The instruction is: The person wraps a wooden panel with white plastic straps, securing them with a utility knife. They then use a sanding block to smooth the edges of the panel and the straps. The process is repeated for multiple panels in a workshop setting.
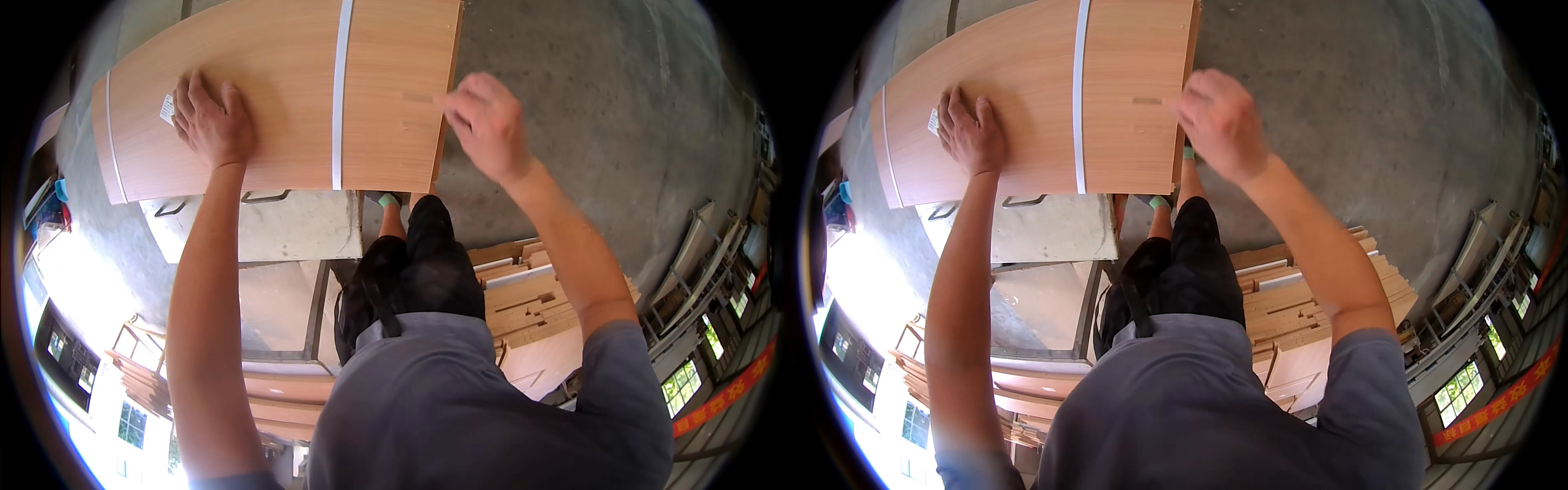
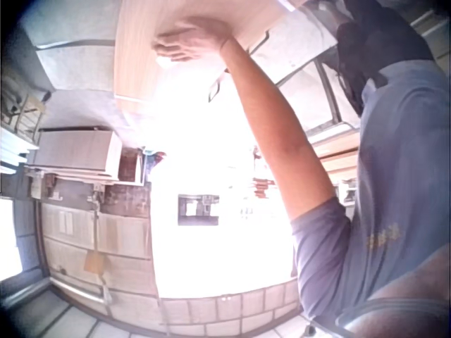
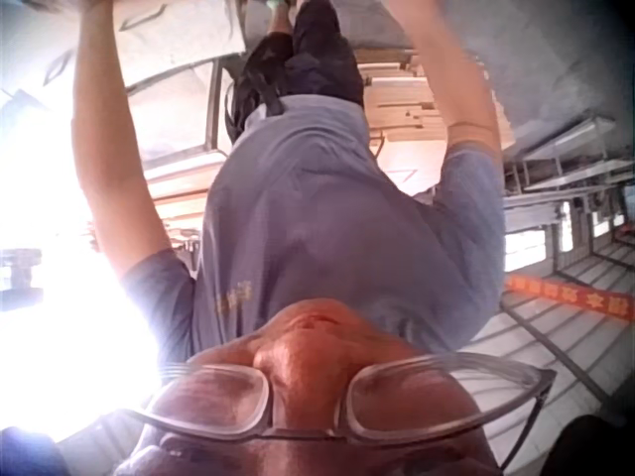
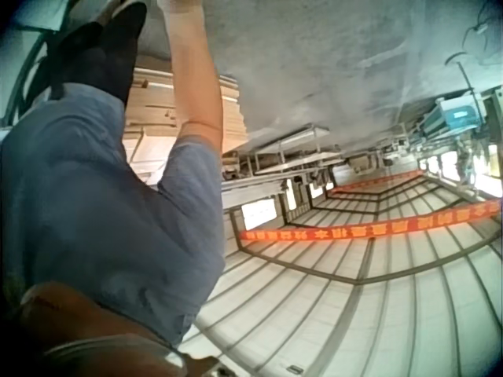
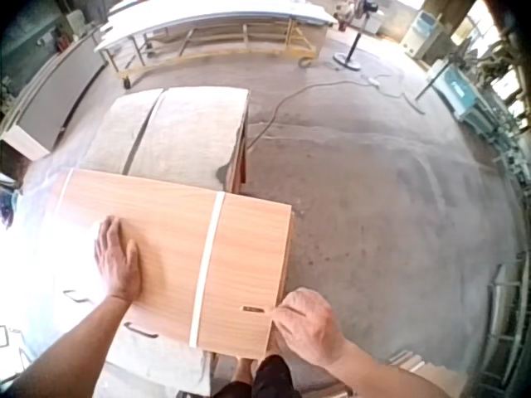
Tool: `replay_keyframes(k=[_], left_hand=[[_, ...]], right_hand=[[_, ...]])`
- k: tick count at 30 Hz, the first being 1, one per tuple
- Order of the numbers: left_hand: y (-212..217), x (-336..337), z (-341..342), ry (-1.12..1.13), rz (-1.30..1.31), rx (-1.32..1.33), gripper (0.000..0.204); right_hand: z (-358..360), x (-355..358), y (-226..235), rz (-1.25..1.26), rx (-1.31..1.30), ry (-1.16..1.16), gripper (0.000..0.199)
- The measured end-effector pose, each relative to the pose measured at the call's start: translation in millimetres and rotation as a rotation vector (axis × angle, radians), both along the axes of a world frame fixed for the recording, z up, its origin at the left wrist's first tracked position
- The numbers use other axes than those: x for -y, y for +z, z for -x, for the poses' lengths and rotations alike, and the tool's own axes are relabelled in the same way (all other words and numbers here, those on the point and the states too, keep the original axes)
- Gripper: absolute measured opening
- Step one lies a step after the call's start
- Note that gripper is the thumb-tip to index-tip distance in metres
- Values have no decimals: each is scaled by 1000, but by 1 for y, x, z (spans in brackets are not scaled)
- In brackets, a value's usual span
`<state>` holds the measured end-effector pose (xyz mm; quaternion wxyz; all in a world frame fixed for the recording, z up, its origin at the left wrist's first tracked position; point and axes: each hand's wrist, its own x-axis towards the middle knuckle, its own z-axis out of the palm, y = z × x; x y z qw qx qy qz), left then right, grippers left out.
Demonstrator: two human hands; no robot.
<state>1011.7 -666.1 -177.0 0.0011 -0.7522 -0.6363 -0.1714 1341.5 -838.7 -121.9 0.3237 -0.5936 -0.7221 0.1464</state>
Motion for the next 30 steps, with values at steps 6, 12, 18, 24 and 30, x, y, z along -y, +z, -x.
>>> replay_keyframes(k=[6,12,18,24,30], left_hand=[[0,-2,-3,-9,8,31,60],[-1,1,0,-8,-2,17,60],[-2,-1,-3,-8,7,31,61],[1,0,-3,12,20,22,62],[1,-1,-3,-2,4,25,61]], right_hand=[[30,67,-2,162,-95,25,11],[-3,2,-1,33,-15,-58,11],[34,75,-1,120,-82,152,14],[-6,3,-5,47,57,25,10],[40,88,-2,172,-9,269,7]])
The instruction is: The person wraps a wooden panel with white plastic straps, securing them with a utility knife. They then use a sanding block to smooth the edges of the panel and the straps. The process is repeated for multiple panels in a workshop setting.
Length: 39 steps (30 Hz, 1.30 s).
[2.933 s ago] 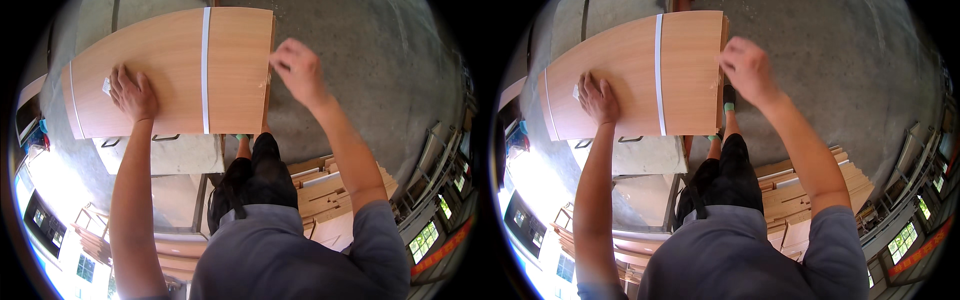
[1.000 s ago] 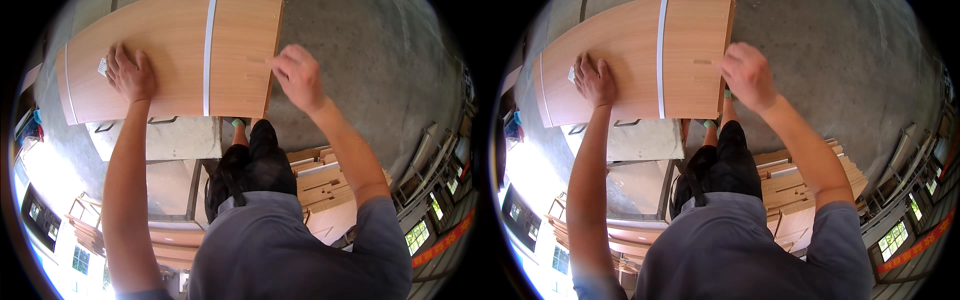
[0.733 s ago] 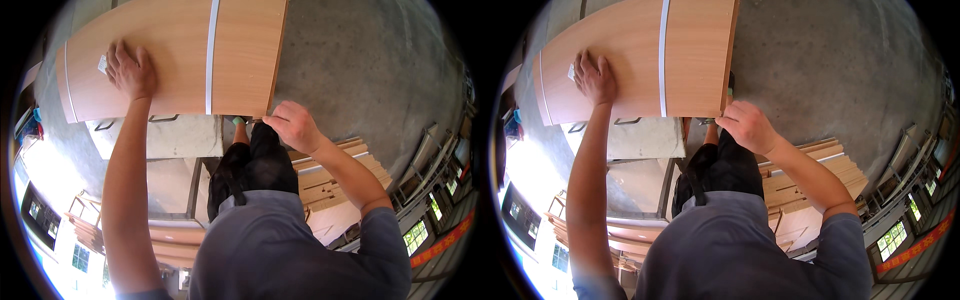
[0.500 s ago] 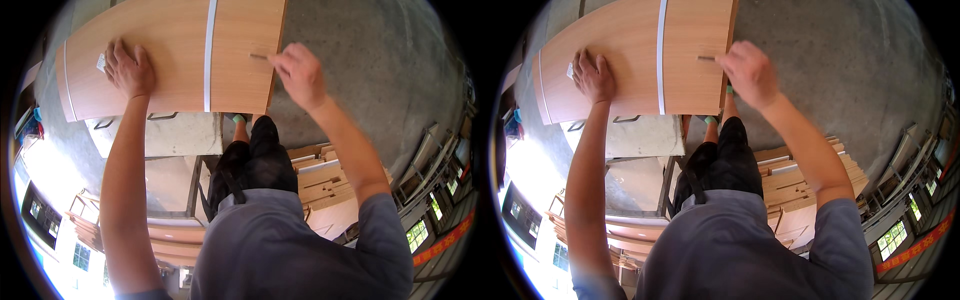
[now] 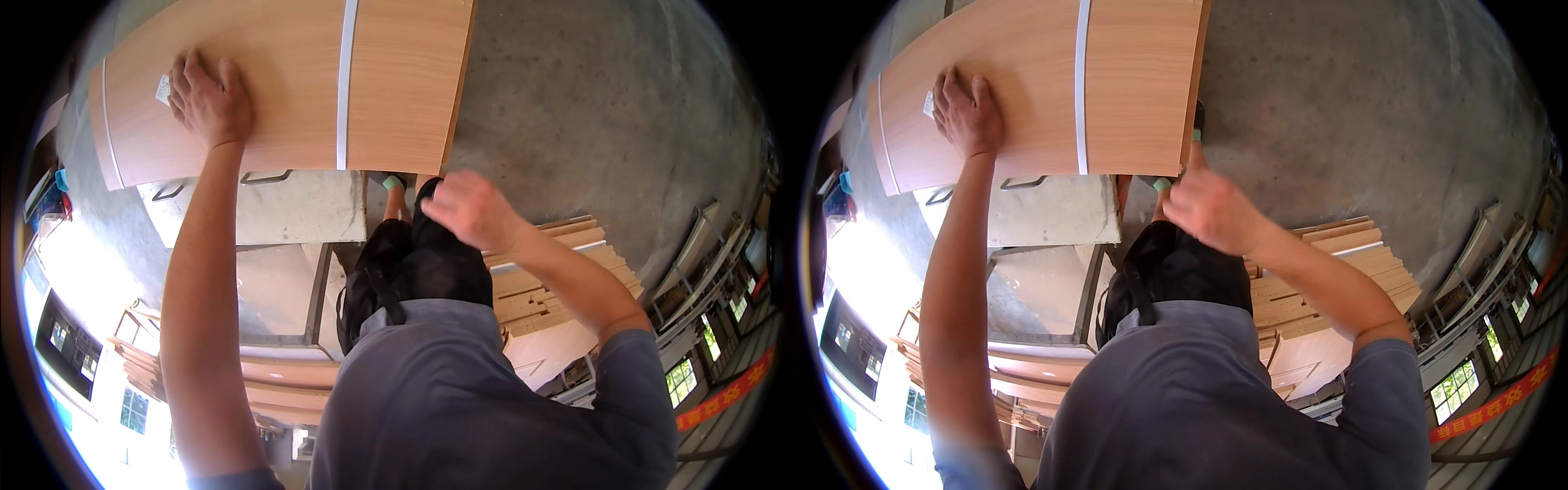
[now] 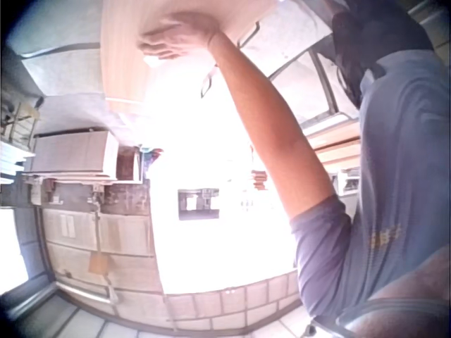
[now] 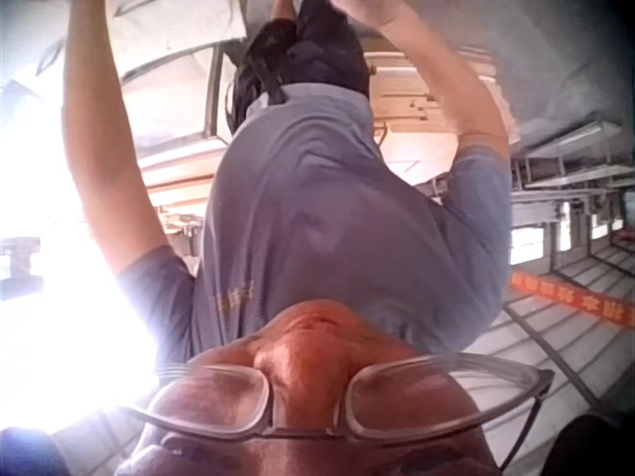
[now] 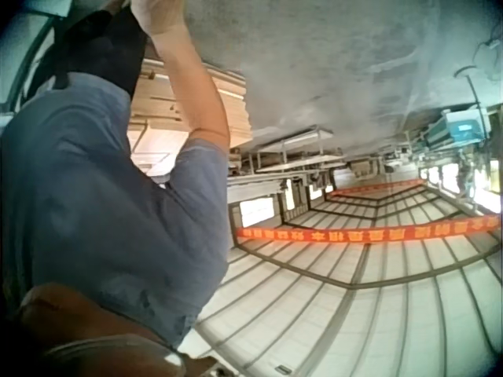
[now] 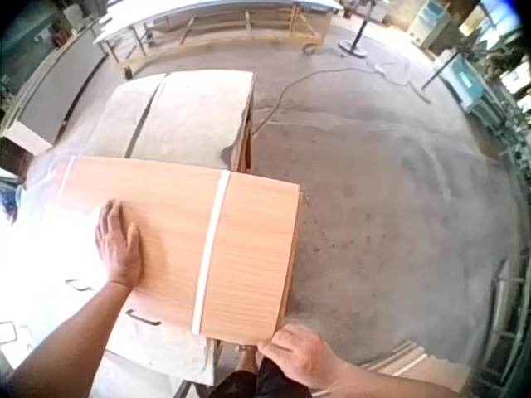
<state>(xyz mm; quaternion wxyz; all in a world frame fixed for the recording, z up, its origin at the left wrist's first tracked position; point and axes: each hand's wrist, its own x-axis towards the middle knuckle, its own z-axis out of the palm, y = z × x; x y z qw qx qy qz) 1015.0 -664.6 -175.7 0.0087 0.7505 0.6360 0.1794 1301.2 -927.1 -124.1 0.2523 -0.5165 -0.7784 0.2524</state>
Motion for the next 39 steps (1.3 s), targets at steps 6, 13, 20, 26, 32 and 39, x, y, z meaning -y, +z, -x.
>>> replay_keyframes(k=[6,13,20,26,32,39], left_hand=[[-6,-2,7,13,-14,7,63],[-5,-2,4,5,-19,32,63],[-4,-2,3,14,-17,16,63],[-6,-2,3,6,-27,32,63],[-5,-1,5,31,-24,25,64],[-4,-1,0,20,-11,22,65]], right_hand=[[-35,-107,1,-253,69,-197,14],[1,-26,7,-46,55,297,12],[19,-119,4,-98,12,466,13],[34,-129,-3,-83,58,641,4],[-33,-108,22,48,226,884,2],[15,-138,10,-101,45,700,14]])
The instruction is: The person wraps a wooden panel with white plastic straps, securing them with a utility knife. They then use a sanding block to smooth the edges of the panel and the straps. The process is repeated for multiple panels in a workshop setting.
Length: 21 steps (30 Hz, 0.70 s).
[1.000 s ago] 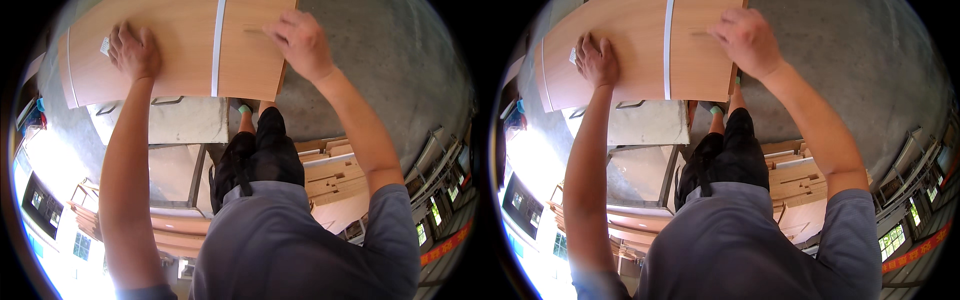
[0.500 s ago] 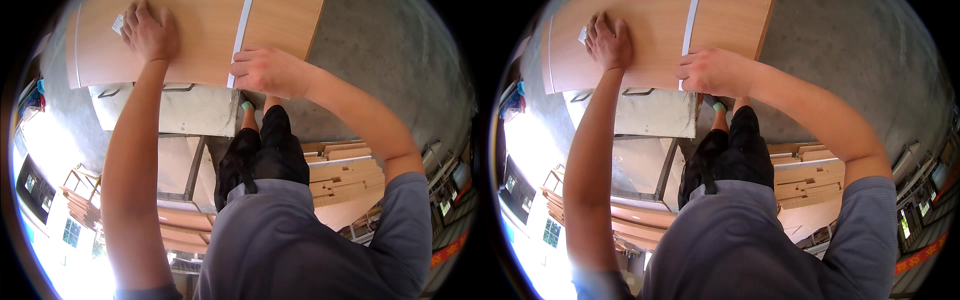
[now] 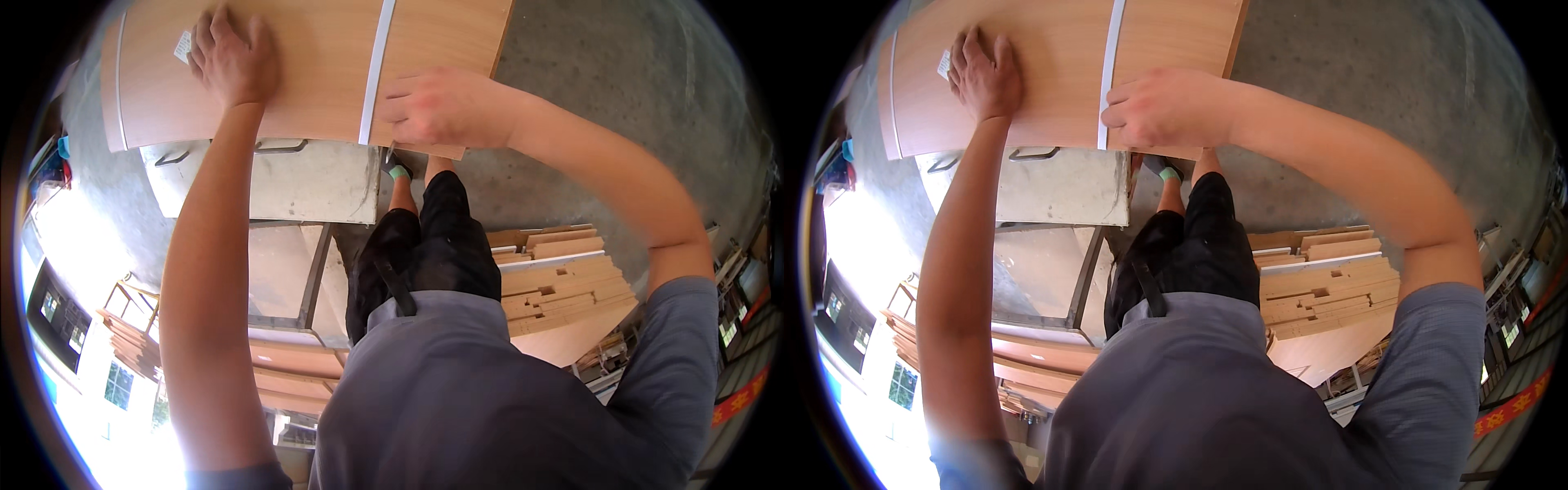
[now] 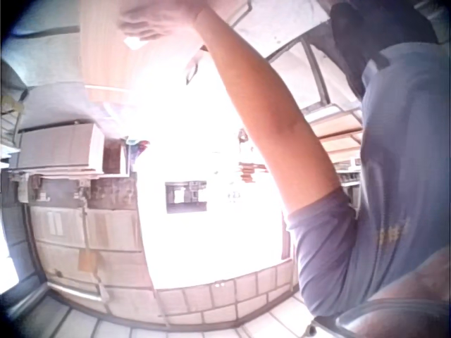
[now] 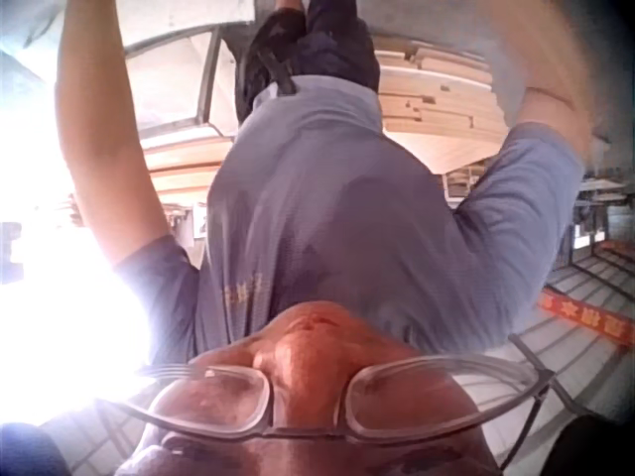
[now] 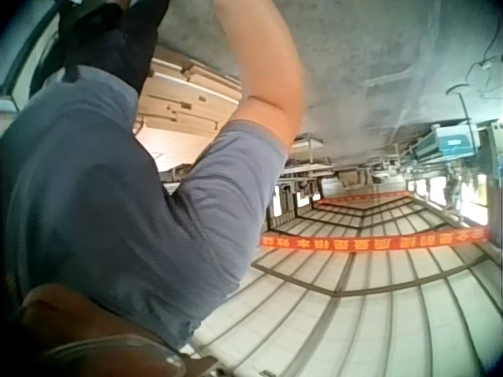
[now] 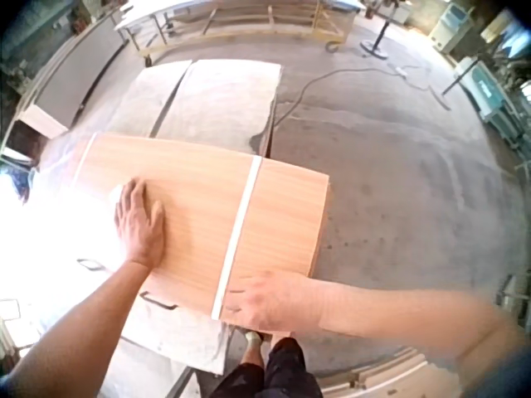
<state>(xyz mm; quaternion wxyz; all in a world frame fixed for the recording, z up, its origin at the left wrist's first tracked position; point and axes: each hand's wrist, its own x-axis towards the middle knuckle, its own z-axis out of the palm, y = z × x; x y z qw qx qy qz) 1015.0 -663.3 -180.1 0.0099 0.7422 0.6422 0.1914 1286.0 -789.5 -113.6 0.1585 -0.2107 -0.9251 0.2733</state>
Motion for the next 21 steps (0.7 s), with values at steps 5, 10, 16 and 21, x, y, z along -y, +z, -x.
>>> replay_keyframes(k=[5,10,16,21], left_hand=[[-1,2,5,4,-3,-11,65],[6,3,3,-1,-2,2,64],[-3,-1,3,-24,-30,9,64],[15,9,-14,73,-24,-88,60]], right_hand=[[-36,37,0,31,129,140,12],[-24,13,22,10,301,183,5],[-8,17,-2,-49,92,76,3],[-52,43,29,65,328,230,3]])
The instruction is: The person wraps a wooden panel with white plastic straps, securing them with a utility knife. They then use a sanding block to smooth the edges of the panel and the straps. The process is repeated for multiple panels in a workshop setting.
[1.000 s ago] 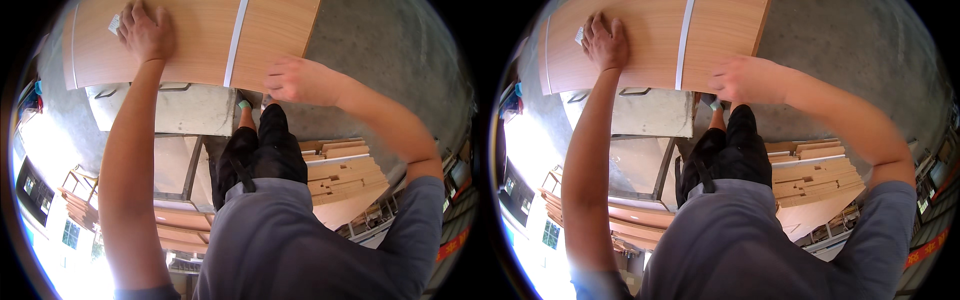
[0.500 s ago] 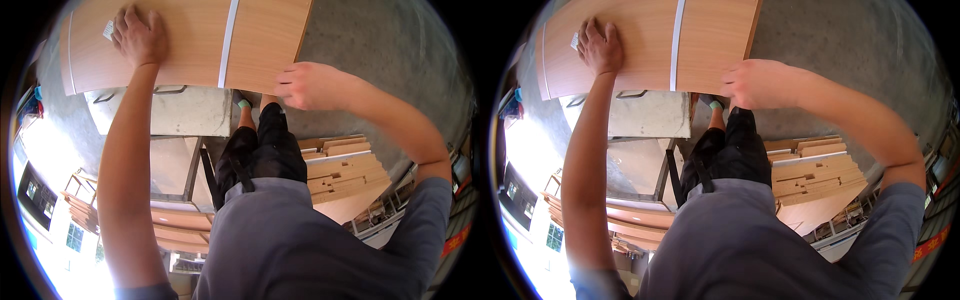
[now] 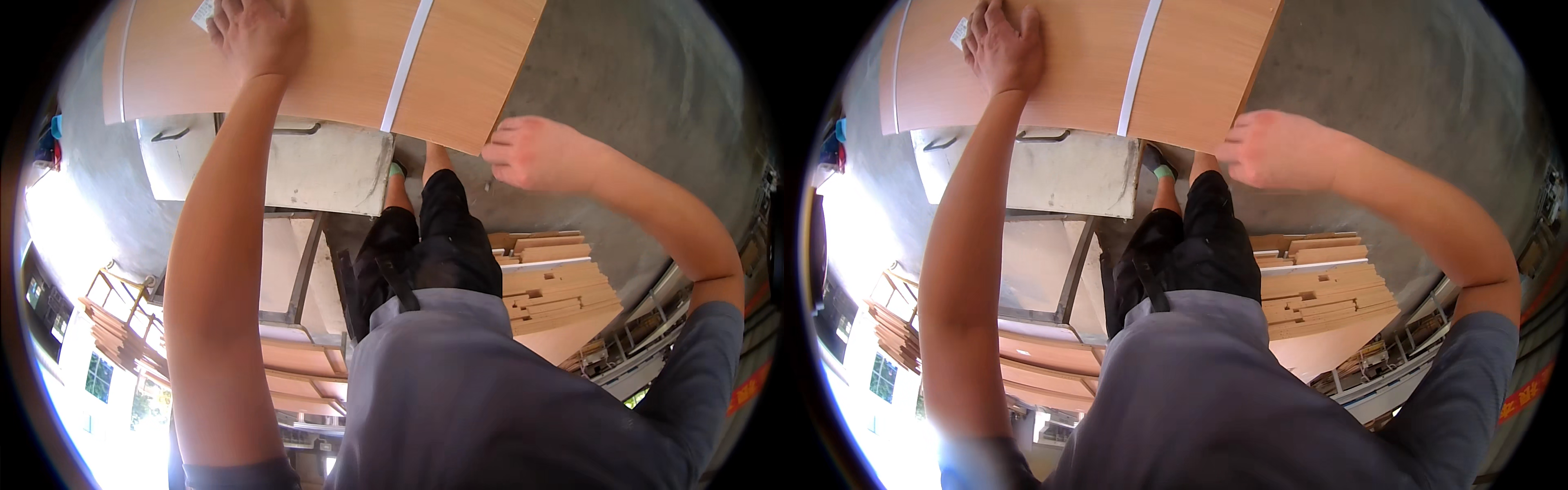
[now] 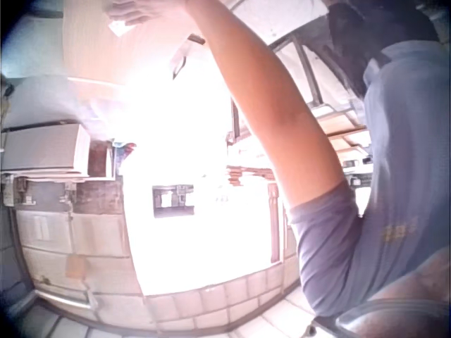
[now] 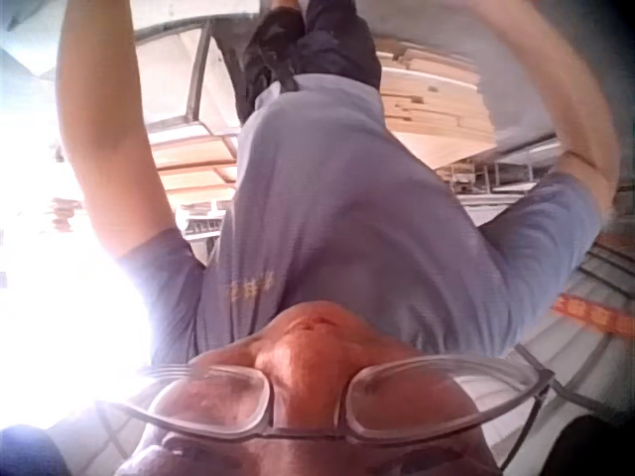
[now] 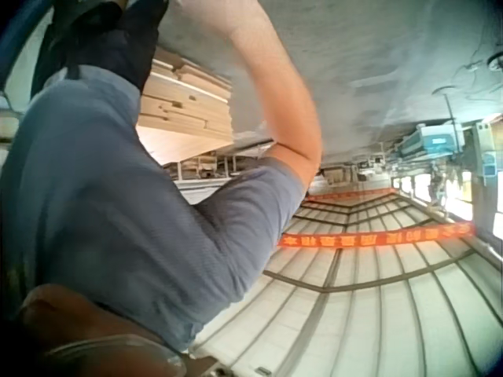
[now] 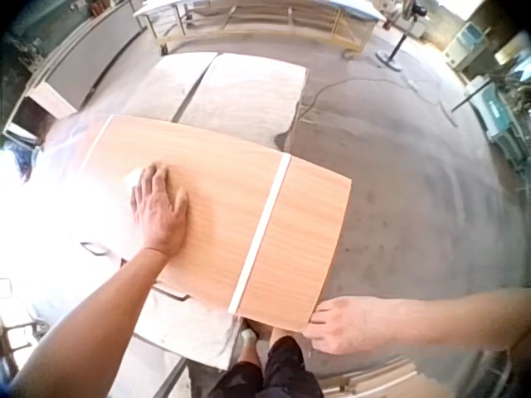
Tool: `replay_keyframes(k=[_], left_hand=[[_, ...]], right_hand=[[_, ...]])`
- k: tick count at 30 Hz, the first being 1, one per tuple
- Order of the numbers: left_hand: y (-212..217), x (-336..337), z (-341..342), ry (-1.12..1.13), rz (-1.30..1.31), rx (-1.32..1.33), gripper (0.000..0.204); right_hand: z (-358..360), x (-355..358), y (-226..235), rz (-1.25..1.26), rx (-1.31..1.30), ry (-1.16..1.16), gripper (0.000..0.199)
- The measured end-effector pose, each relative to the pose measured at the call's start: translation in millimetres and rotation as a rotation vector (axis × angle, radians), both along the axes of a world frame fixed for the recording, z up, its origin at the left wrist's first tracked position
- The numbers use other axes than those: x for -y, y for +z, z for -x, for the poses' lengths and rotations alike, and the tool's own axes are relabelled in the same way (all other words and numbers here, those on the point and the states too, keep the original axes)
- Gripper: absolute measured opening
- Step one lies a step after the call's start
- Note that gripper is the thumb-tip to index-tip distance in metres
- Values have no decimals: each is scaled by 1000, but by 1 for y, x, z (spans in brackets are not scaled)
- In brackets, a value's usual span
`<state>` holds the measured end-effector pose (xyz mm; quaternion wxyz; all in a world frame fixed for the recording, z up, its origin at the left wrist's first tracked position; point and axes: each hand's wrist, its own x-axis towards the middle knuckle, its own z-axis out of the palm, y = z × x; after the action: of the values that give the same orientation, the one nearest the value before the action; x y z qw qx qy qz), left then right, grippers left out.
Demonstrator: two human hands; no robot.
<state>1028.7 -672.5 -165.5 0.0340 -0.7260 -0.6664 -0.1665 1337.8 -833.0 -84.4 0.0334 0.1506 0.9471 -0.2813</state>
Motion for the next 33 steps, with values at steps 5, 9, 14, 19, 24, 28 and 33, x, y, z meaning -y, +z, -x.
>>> replay_keyframes(k=[5,9,14,19,24,28,33], left_hand=[[4,0,2,21,45,50,61],[10,0,-2,14,62,84,59],[10,3,1,13,53,107,58],[5,3,4,12,39,120,58],[12,4,1,24,65,124,58],[7,2,2,20,58,106,58],[8,2,1,23,66,95,59]], right_hand=[[54,-41,2,22,-142,-174,9],[84,-51,-14,26,-233,-138,12],[99,-57,-18,11,-55,-32,9],[39,-18,7,94,313,190,9],[30,-25,12,22,215,130,4],[89,-55,-7,89,-11,-22,5],[32,-19,4,82,319,183,5]])
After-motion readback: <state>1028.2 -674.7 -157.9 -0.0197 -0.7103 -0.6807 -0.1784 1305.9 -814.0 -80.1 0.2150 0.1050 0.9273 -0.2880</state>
